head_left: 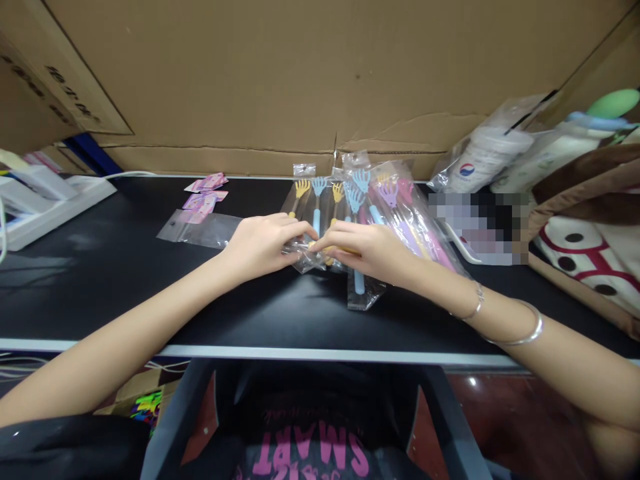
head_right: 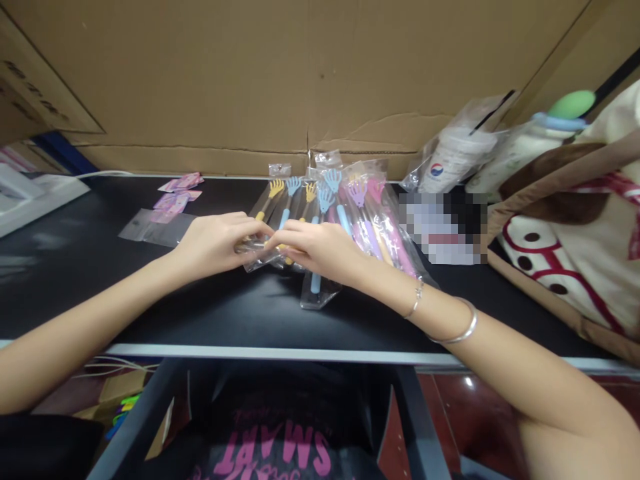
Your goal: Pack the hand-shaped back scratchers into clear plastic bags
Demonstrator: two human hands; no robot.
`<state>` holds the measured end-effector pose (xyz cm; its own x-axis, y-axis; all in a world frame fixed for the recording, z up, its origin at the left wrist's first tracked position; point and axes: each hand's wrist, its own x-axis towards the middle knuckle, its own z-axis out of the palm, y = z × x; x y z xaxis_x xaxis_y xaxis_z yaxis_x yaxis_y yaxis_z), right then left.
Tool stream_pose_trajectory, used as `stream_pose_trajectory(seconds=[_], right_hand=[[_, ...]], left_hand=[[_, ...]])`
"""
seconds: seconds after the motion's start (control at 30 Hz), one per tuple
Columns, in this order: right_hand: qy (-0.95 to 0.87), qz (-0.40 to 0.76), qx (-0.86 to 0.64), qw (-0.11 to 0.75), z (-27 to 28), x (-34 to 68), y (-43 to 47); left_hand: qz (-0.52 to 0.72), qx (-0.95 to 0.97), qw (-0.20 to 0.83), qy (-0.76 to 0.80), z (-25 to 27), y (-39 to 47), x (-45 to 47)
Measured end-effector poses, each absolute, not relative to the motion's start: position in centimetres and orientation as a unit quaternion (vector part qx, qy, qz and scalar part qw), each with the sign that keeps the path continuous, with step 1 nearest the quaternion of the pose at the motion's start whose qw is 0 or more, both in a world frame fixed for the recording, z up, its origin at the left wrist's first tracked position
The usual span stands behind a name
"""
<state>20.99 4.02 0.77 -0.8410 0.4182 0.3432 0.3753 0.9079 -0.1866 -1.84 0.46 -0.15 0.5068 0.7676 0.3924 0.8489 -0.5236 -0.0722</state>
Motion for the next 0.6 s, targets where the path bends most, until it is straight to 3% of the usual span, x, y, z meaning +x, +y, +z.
stream_pose_trajectory(seconds=[0.6], right_hand=[[-0.95, 0.053, -0.21, 0.225, 1.7, 21.7, 5.2]], left_hand=[[-0.118, -0.838, 0.092, -0.524, 1.3, 1.0, -2.7]])
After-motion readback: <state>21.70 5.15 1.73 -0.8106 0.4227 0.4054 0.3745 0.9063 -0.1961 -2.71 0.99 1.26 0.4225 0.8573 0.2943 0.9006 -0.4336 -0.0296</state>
